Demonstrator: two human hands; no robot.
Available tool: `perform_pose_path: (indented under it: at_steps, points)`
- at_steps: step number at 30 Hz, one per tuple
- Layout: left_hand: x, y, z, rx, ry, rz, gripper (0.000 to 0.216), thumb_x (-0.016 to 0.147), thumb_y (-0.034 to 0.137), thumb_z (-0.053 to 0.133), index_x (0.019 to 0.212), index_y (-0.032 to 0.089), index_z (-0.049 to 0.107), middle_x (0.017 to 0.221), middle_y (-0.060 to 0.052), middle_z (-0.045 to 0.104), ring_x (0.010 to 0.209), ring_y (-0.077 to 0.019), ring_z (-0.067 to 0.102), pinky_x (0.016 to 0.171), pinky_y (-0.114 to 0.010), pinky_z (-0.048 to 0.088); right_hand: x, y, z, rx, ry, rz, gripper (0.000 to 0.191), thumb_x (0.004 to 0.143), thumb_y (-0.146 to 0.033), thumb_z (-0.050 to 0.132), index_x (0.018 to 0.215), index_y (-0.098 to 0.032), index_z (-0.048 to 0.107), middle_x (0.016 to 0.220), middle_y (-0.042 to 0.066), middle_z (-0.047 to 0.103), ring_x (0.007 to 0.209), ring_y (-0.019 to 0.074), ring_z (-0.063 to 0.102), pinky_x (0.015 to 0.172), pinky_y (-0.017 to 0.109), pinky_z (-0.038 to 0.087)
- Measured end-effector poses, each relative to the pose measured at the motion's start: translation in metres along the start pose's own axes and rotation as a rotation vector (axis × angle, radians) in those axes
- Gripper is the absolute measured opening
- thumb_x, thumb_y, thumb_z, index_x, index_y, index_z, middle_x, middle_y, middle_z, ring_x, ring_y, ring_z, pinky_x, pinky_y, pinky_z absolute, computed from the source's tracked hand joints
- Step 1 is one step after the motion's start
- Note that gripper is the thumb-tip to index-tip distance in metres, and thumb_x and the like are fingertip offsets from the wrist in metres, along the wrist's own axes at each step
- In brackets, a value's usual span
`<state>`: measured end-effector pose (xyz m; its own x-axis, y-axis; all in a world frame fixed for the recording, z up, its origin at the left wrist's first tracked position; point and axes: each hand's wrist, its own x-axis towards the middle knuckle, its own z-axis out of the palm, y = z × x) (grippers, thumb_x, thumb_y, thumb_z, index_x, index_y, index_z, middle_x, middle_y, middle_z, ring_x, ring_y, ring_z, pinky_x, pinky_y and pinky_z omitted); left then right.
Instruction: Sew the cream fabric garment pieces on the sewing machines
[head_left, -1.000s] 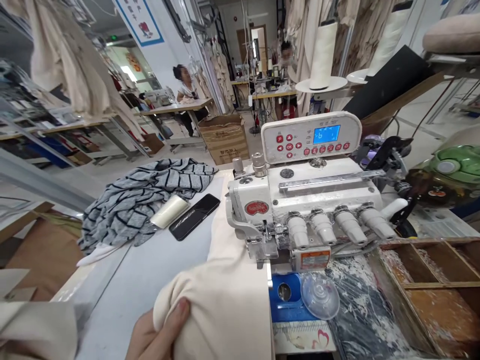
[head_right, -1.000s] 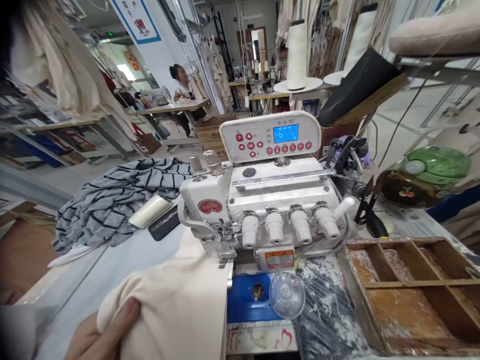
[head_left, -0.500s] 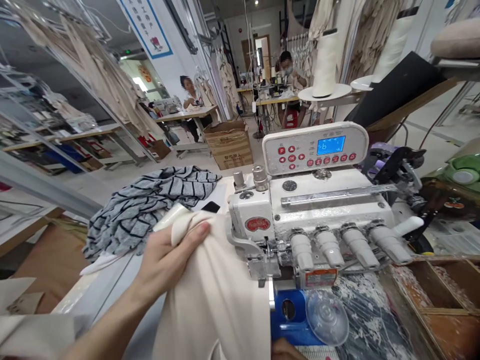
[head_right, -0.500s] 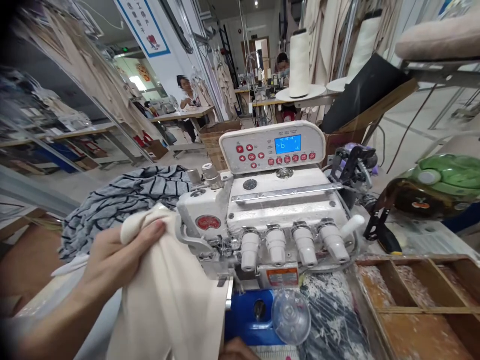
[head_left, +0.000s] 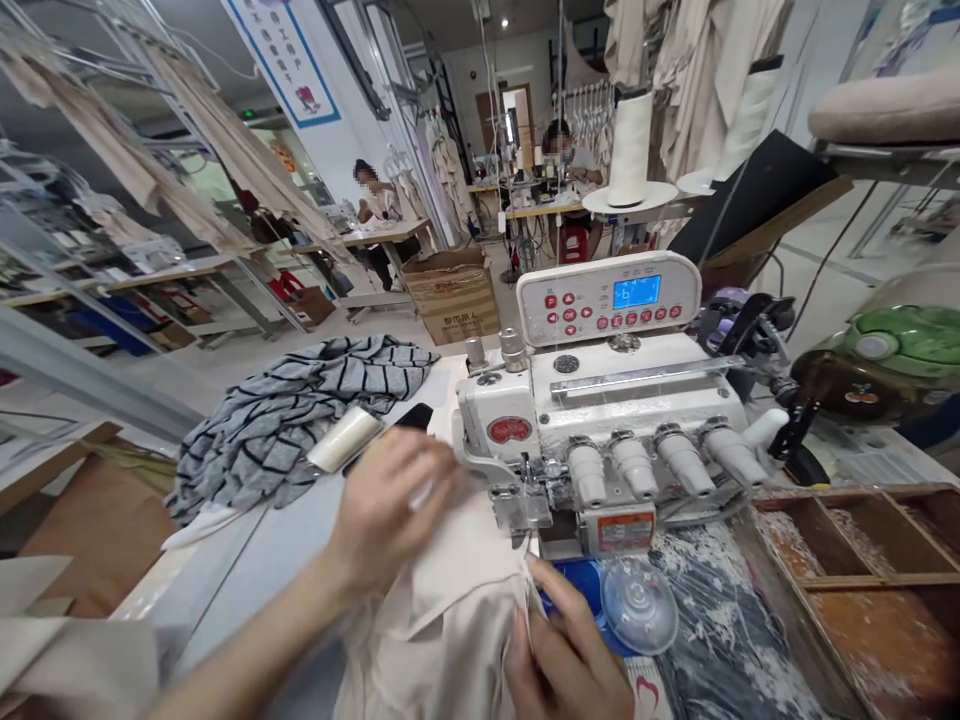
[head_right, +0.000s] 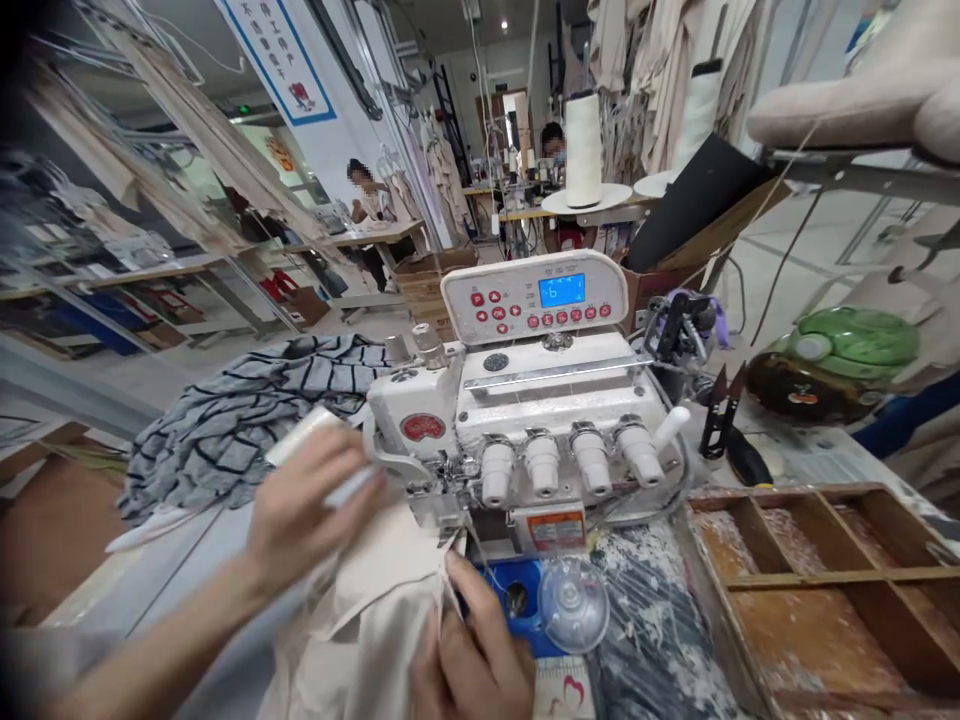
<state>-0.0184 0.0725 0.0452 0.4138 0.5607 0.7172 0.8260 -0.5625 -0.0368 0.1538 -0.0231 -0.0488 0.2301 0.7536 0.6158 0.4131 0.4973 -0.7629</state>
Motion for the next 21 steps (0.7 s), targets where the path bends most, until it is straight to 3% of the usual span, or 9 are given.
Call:
perform_pose_path:
  at_steps: [3, 6, 8, 11, 17, 19, 21]
  points:
    - [-0.047, 0.039, -0.002, -0.174, 0.017, 0.199, 0.013, 0.092, 0.015, 0.056, 0.096, 0.019, 0.069, 0.084, -0.001, 0.074, 0.082, -0.0154, 0.068, 0.091, -0.031, 0.053, 0.0, 0.007, -0.001, 0.063, -0.002, 0.025, 0.019, 0.088, -0.008, 0.059, 0.08, -0.019, 0.072, 0.129, 0.017, 0.065, 0.044, 0.0054, 0.057, 0.043, 0.021, 0.05]
    - [-0.071, 0.052, -0.004, -0.174, -0.103, 0.292, 0.026, 0.097, 0.017, 0.049, 0.116, 0.021, 0.067, 0.092, 0.002, 0.078, 0.092, -0.013, 0.07, 0.107, -0.027, 0.047, 0.002, 0.017, -0.01, 0.114, -0.029, -0.005, 0.018, 0.087, -0.009, 0.063, 0.09, -0.021, 0.075, 0.111, 0.012, 0.072, 0.077, 0.0172, 0.074, 0.066, 0.021, 0.06]
    - [-0.074, 0.053, -0.001, -0.164, -0.12, 0.261, 0.032, 0.1, 0.018, 0.043, 0.127, 0.019, 0.061, 0.098, 0.0, 0.078, 0.098, -0.0133, 0.07, 0.11, -0.029, 0.047, 0.004, 0.021, -0.016, 0.118, -0.073, -0.055, 0.018, 0.086, -0.009, 0.065, 0.094, -0.022, 0.076, 0.104, 0.009, 0.073, 0.087, 0.0198, 0.074, 0.073, 0.022, 0.061]
    - [-0.069, 0.055, 0.004, -0.21, -0.071, 0.195, 0.038, 0.101, 0.019, 0.038, 0.135, 0.014, 0.055, 0.102, -0.007, 0.076, 0.104, -0.016, 0.068, 0.106, -0.032, 0.05, 0.003, 0.022, -0.02, 0.13, -0.072, -0.042, 0.018, 0.086, -0.01, 0.065, 0.093, -0.022, 0.076, 0.104, 0.01, 0.073, 0.085, 0.0193, 0.074, 0.073, 0.022, 0.061]
    - [-0.048, 0.062, 0.002, -0.257, -0.159, 0.123, 0.036, 0.098, 0.013, 0.037, 0.124, 0.009, 0.062, 0.103, -0.011, 0.072, 0.101, -0.0177, 0.065, 0.111, -0.035, 0.045, 0.013, 0.021, -0.019, 0.118, -0.102, -0.009, 0.013, 0.087, -0.014, 0.066, 0.081, -0.021, 0.075, 0.1, 0.009, 0.073, 0.082, 0.0187, 0.074, 0.072, 0.021, 0.06]
    - [-0.045, 0.054, 0.002, -0.278, -0.209, 0.082, 0.039, 0.095, 0.008, 0.039, 0.125, 0.016, 0.063, 0.105, -0.009, 0.07, 0.101, -0.0173, 0.064, 0.113, -0.04, 0.043, 0.02, 0.02, -0.017, 0.128, -0.127, 0.006, 0.013, 0.088, -0.015, 0.065, 0.079, -0.02, 0.073, 0.096, 0.008, 0.072, 0.078, 0.0163, 0.072, 0.069, 0.02, 0.058]
    - [-0.052, 0.044, 0.004, -0.306, -0.241, 0.001, 0.045, 0.093, 0.008, 0.039, 0.127, 0.026, 0.063, 0.115, -0.008, 0.067, 0.111, -0.0192, 0.061, 0.112, -0.046, 0.041, 0.02, 0.019, -0.015, 0.155, -0.123, 0.069, 0.016, 0.09, -0.019, 0.064, 0.075, -0.019, 0.071, 0.09, 0.007, 0.069, 0.063, 0.0118, 0.066, 0.055, 0.018, 0.053]
